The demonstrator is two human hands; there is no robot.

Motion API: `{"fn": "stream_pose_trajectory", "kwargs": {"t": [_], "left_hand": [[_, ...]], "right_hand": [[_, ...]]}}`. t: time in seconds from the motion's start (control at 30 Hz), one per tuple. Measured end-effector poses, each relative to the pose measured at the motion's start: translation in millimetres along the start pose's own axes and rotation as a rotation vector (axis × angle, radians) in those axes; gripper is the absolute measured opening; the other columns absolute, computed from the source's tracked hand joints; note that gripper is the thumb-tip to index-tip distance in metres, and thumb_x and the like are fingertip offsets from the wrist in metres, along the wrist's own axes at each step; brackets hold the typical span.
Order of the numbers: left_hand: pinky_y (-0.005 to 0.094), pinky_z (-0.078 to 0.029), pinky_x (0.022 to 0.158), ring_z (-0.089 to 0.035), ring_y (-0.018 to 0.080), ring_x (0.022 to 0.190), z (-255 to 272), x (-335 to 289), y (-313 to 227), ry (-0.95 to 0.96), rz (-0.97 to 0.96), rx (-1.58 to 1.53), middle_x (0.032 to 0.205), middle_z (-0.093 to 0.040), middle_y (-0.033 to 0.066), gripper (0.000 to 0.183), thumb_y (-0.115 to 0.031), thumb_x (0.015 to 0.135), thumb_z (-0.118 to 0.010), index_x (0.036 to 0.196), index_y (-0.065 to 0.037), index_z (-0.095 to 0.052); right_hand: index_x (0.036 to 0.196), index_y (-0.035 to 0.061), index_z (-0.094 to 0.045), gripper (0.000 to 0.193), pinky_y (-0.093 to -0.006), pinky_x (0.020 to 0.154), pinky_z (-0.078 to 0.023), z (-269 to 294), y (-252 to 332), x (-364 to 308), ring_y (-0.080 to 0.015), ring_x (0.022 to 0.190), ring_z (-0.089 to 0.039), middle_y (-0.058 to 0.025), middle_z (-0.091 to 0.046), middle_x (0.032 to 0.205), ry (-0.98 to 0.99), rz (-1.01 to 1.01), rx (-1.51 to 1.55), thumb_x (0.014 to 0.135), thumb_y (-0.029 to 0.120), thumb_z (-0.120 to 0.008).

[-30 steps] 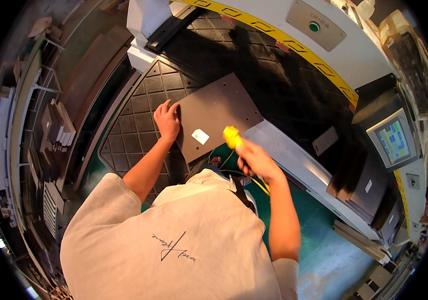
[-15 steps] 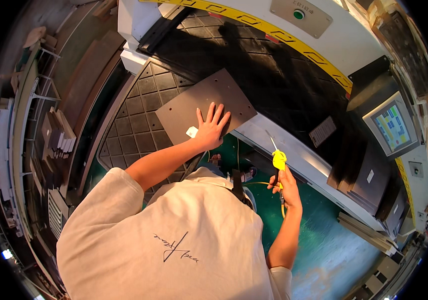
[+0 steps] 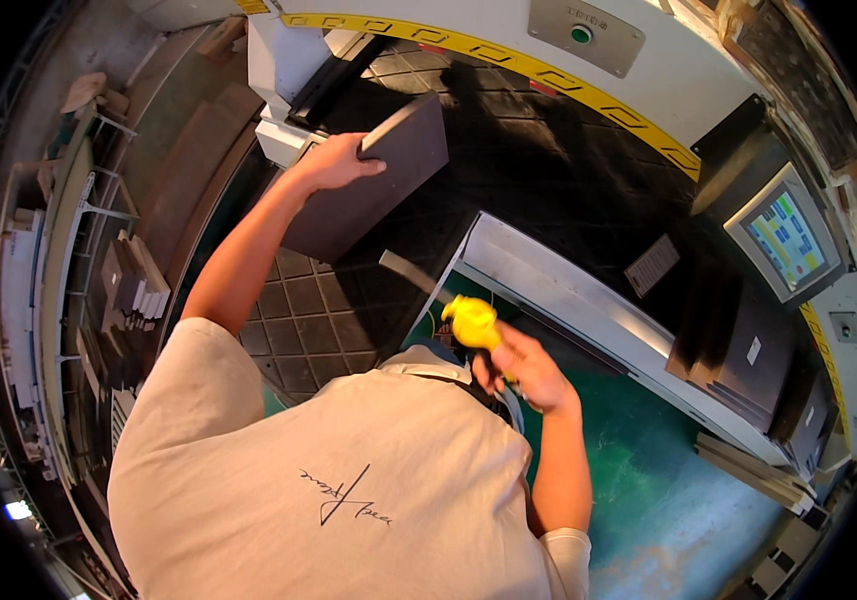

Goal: The person repeatedly scans rectangular brown panels using a yellow handheld scanner. They pick up a panel, scan its surface, place it into a machine slot, and then retrieve it to repeat the process. The person also stacks the panels on a nearby table.

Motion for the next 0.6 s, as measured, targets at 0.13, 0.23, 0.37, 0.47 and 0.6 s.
{"fn": "stream_pose_trajectory", "kwargs": {"t": [0.13,0.23,0.37,0.47,0.6], "left_hand": [[0.0419,-0.055,0.095,-0.072,0.0310,0.110,17,10,-2,-0.040,0.056,0.052,0.119,-0.076,0.0190,0.063,-0.036,0.088,-0.082,0.139,-0.004,-0.065],[0.0412,-0.055,0.094,-0.073,0.0304,0.109,18,8,7,-0.076,0.020,0.022,0.118,-0.076,0.0186,0.062,-0.034,0.087,-0.082,0.139,-0.004,-0.065],[0.0403,-0.056,0.093,-0.074,0.0298,0.107,18,4,-3,-0.073,0.019,0.022,0.116,-0.077,0.0178,0.061,-0.033,0.087,-0.082,0.138,-0.004,-0.065],[0.0399,-0.056,0.093,-0.074,0.0292,0.105,20,3,-6,-0.078,-0.015,0.057,0.114,-0.077,0.0175,0.061,-0.032,0.086,-0.083,0.137,-0.004,-0.066],[0.0391,-0.056,0.092,-0.074,0.0271,0.103,26,3,9,-0.096,0.011,-0.055,0.114,-0.077,0.0169,0.058,-0.034,0.089,-0.081,0.136,-0.003,-0.067]], "right_hand": [[0.130,0.0083,-0.051,0.037,-0.0239,0.060,-0.043,52,-6,35,-0.0117,0.066,-0.054,-0.0031,-0.058,0.080,-0.452,0.279,0.188,0.114,0.041,-0.046],[0.134,0.0067,-0.054,0.033,-0.0230,0.061,-0.043,-8,-20,42,-0.0106,0.067,-0.054,-0.0030,-0.060,0.082,-0.010,-0.100,-0.076,0.112,0.031,-0.050],[0.111,0.0085,-0.054,0.032,-0.0230,0.055,-0.041,43,-24,45,-0.0083,0.064,-0.055,-0.0008,-0.057,0.077,-0.243,0.156,0.183,0.113,0.040,-0.049],[0.110,0.0105,-0.054,0.031,-0.0225,0.055,-0.041,61,-23,40,-0.0080,0.063,-0.055,-0.0014,-0.058,0.077,-0.339,0.133,0.073,0.113,0.041,-0.048],[0.112,0.0106,-0.053,0.030,-0.0226,0.052,-0.040,57,-48,36,-0.0083,0.061,-0.055,-0.0029,-0.061,0.079,-0.212,-0.083,0.005,0.113,0.040,-0.048]]}}
Point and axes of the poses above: each hand's wrist, its own x-axis towards the middle knuckle, its own z-axis out of the back of the hand, y = z × x, the point moved 10 cm from there along x, towards the middle knuckle
